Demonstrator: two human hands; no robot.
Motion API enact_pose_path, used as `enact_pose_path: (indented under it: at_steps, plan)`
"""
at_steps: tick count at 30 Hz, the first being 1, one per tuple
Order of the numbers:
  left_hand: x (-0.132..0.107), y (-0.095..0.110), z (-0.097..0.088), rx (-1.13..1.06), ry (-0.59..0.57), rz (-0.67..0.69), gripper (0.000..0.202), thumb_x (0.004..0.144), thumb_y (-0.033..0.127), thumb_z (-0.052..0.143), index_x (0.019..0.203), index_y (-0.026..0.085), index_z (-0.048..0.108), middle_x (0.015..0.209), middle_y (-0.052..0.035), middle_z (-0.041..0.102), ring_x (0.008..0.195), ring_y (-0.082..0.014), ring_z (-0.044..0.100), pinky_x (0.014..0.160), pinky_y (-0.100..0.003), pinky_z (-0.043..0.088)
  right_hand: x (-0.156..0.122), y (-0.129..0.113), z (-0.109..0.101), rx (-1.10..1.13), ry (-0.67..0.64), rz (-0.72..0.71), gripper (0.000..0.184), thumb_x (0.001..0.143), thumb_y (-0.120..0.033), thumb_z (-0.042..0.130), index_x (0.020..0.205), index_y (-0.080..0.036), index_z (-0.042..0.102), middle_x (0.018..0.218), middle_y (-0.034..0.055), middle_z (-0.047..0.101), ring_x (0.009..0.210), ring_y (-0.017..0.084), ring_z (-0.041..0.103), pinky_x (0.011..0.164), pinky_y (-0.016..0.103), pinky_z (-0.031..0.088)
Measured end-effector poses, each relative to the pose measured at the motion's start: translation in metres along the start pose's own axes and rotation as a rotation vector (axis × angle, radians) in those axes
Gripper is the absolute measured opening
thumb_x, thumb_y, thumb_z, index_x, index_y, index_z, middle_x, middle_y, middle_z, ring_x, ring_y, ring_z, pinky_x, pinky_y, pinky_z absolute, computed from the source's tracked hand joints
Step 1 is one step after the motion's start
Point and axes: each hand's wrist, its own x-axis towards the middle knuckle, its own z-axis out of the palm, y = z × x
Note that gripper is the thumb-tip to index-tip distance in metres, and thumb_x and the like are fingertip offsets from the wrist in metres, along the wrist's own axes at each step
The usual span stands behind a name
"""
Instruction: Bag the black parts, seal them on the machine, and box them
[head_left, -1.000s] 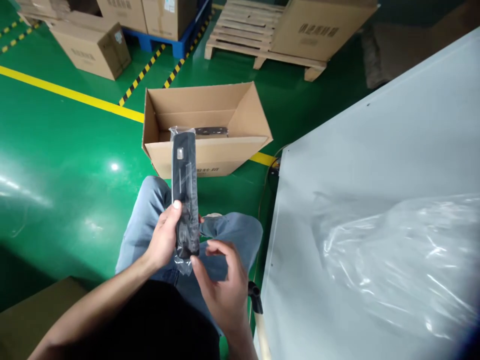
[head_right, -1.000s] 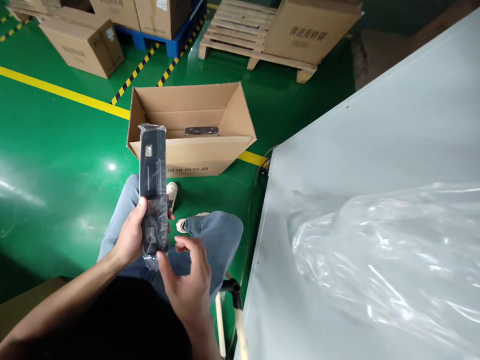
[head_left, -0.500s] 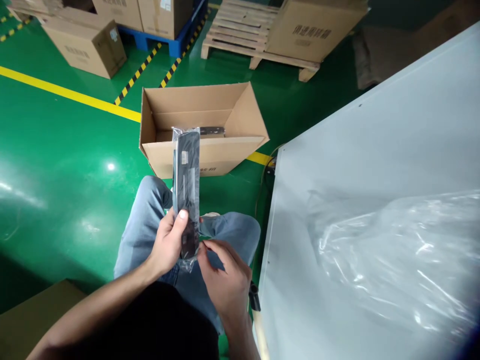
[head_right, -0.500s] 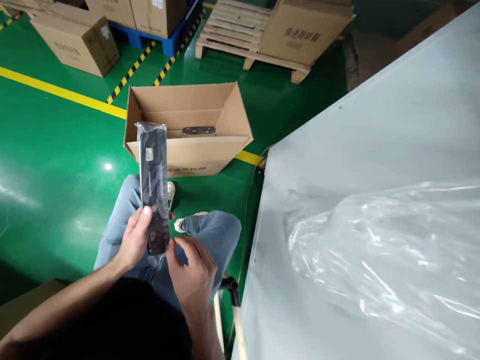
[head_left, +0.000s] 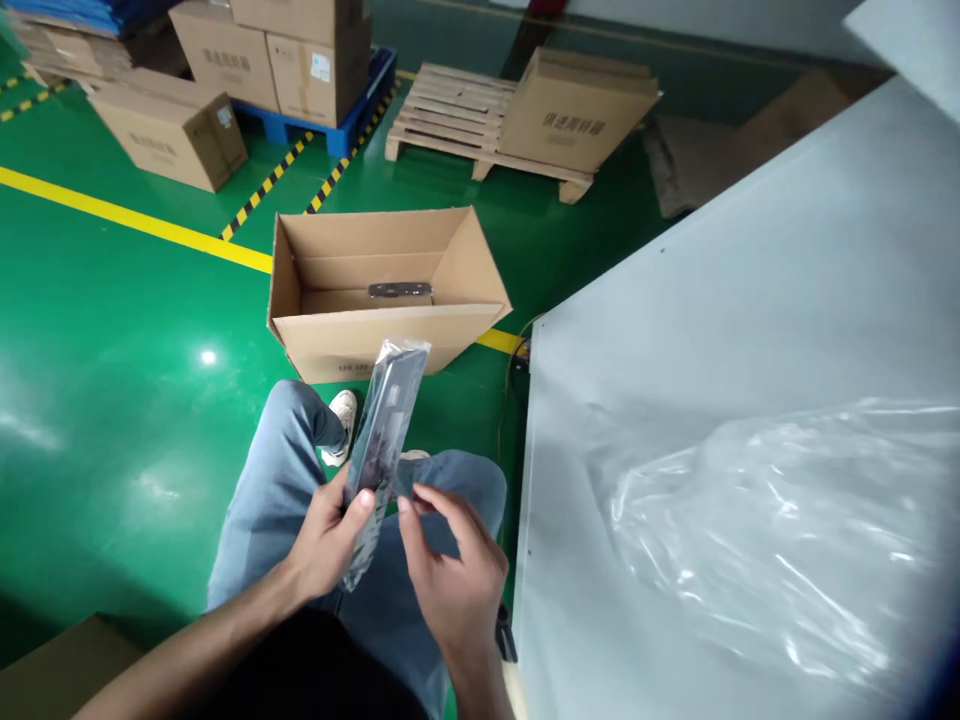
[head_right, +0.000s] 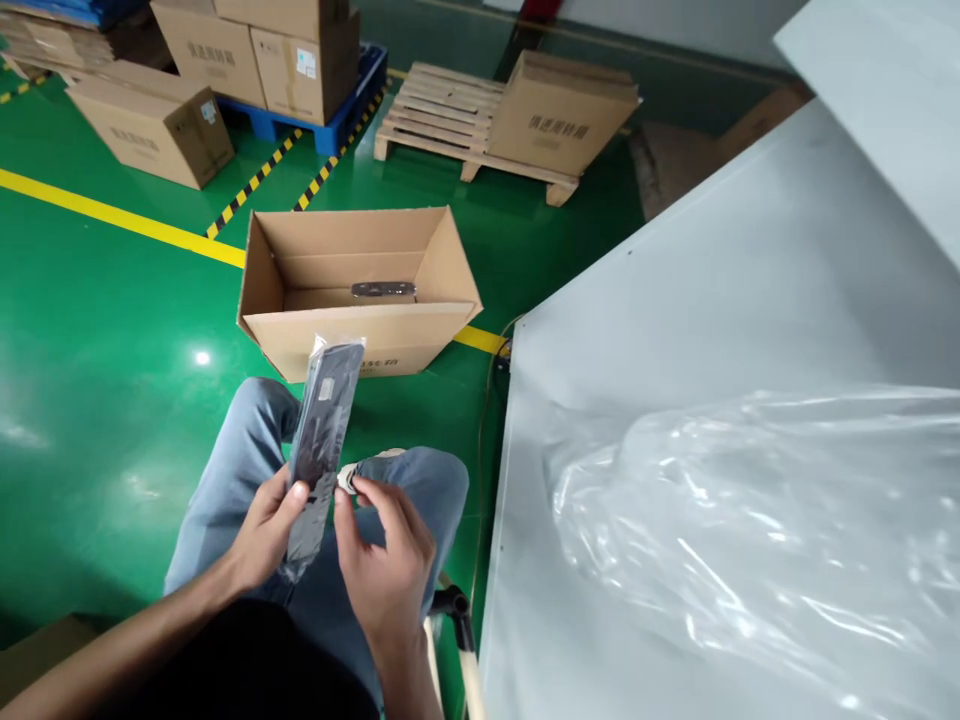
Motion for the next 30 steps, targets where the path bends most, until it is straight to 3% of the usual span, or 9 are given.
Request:
enact_pose_path:
  at_steps: [6, 11, 14, 18, 21, 24, 30]
  plan:
    - [-0.013, -0.010, 0.005, 0.056, -0.087, 0.020, 0.055, 0.098, 0.065, 0.061, 0.132, 0.023, 0.072, 0.110, -0.0088, 0.078, 0.109, -0.0295, 0.068, 0.105, -0.043, 0.054, 0.028, -0.015, -0.002, -0.016, 0.101, 0.023, 0.015, 0.093, -0.024, 0.076, 0.108, -0.023, 0.074, 0.089, 0.0035, 0.079, 0.076, 0.018, 0.076, 0.077, 0.032, 0.066]
    - [-0.010, -0.008, 0.004, 0.021, -0.085, -0.028, 0.060, 0.094, 0.070, 0.064, 0.125, 0.021, 0.075, 0.105, -0.0084, 0.078, 0.105, -0.0293, 0.068, 0.101, -0.041, 0.055, 0.032, -0.016, 0.004, 0.018, 0.118, 0.116, 0.009, 0.094, -0.024, 0.074, 0.102, -0.022, 0.073, 0.088, 0.0035, 0.079, 0.075, 0.017, 0.076, 0.075, 0.031, 0.065]
    - [-0.003, -0.002, 0.004, -0.083, 0.004, -0.119, 0.066, 0.090, 0.079, 0.063, 0.108, 0.017, 0.077, 0.098, -0.0089, 0.077, 0.099, -0.0288, 0.068, 0.096, -0.040, 0.055, 0.024, -0.012, 0.003, 0.005, 0.142, 0.154, 0.009, 0.098, -0.027, 0.069, 0.102, -0.021, 0.074, 0.092, 0.0058, 0.079, 0.078, 0.019, 0.076, 0.077, 0.034, 0.066]
    - [0.008, 0.009, 0.004, -0.210, 0.221, -0.207, 0.070, 0.086, 0.085, 0.061, 0.084, 0.016, 0.072, 0.084, -0.0079, 0.072, 0.082, -0.0243, 0.066, 0.080, -0.035, 0.054, 0.004, -0.010, 0.002, 0.058, -0.086, 0.071, 0.017, 0.094, -0.030, 0.075, 0.109, -0.024, 0.075, 0.095, 0.0060, 0.080, 0.083, 0.021, 0.077, 0.081, 0.035, 0.067]
    - [0.014, 0.018, 0.003, -0.221, 0.267, -0.166, 0.070, 0.083, 0.086, 0.064, 0.082, 0.017, 0.071, 0.079, -0.0064, 0.070, 0.074, -0.0205, 0.062, 0.069, -0.032, 0.052, -0.011, -0.015, 0.005, 0.077, -0.209, 0.053, 0.019, 0.093, -0.029, 0.075, 0.112, -0.025, 0.075, 0.097, 0.0068, 0.081, 0.086, 0.022, 0.078, 0.084, 0.036, 0.067]
    - [0.015, 0.023, 0.004, -0.192, 0.280, -0.116, 0.069, 0.081, 0.087, 0.066, 0.080, 0.018, 0.069, 0.072, -0.0029, 0.064, 0.068, -0.0175, 0.057, 0.062, -0.030, 0.048, -0.016, -0.018, 0.009, 0.089, -0.176, 0.096, 0.015, 0.095, -0.024, 0.071, 0.109, -0.025, 0.075, 0.094, 0.0053, 0.080, 0.082, 0.019, 0.078, 0.080, 0.032, 0.067]
    - [0.011, 0.017, 0.008, -0.171, 0.271, -0.056, 0.066, 0.087, 0.082, 0.064, 0.092, 0.017, 0.071, 0.083, -0.0044, 0.070, 0.077, -0.0197, 0.063, 0.073, -0.031, 0.053, -0.013, -0.013, 0.014, 0.005, -0.137, 0.002, 0.013, 0.097, -0.019, 0.067, 0.103, -0.026, 0.075, 0.085, 0.0028, 0.080, 0.075, 0.018, 0.077, 0.076, 0.031, 0.065]
